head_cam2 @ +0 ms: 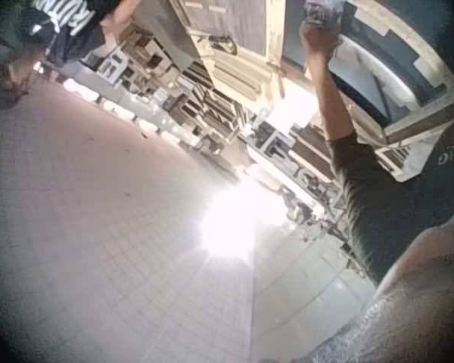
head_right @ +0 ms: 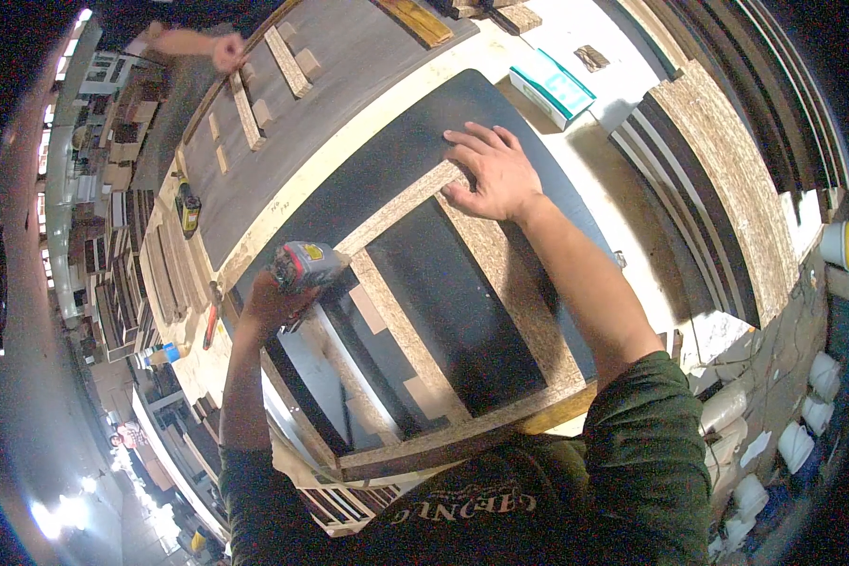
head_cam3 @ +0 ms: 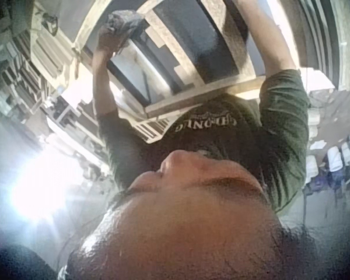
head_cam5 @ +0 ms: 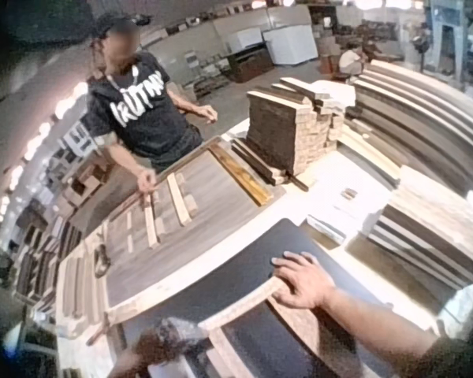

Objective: Assembling wooden frames using a pneumatic staple gun in a factory environment.

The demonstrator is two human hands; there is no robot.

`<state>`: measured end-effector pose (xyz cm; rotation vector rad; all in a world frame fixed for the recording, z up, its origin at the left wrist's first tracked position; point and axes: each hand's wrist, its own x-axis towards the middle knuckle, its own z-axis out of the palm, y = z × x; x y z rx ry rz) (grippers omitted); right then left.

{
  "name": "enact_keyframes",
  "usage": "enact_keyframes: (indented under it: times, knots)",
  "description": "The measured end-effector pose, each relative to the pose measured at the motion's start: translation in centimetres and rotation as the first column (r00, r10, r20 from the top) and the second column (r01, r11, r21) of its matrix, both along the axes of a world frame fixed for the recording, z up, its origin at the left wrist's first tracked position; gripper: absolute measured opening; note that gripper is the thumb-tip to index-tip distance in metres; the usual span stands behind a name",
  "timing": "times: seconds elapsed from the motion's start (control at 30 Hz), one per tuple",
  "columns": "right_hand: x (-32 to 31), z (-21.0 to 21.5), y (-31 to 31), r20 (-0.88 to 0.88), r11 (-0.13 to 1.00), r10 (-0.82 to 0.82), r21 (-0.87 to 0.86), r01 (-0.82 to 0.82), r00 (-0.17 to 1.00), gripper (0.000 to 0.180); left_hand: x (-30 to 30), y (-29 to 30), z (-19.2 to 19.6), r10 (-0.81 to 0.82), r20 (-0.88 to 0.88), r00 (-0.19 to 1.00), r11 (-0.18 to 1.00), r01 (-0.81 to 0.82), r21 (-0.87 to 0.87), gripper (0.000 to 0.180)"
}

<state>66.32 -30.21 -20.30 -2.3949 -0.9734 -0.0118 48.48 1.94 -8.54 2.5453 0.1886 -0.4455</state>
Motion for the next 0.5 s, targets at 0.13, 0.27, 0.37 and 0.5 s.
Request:
enact_keyframes:
  times: [0.13, 0.27, 0.37, 0.5]
  knots:
    - [0.0, 0.1, 0.1, 0.000, 1.000, -0.004, -0.004, 0.004, 1.000, 0.051, 0.0, -0.3, 0.4, 0.097, -0.053, 0.994, 0.992, -0.100, -0.074, 0.031]
    - [0.0, 0.1, 0.1, 0.004, 1.000, -0.005, -0.011, 0.005, 1.000, 0.052, 0.7, -0.9, 1.3, -0.107, -0.026, 0.994, 0.984, 0.110, 0.143, 0.030]
    - [-0.1, 0.1, 0.1, -0.016, 1.000, -0.010, -0.016, 0.010, 1.000, 0.052, 0.5, -1.2, 1.3, -0.014, -0.036, 0.999, 1.000, 0.015, 0.017, 0.028]
    - [-0.1, 0.2, 0.1, -0.018, 1.000, -0.005, -0.016, 0.005, 1.000, 0.050, 0.7, -1.3, 1.0, -0.032, -0.044, 0.999, 0.998, 0.035, 0.058, 0.028]
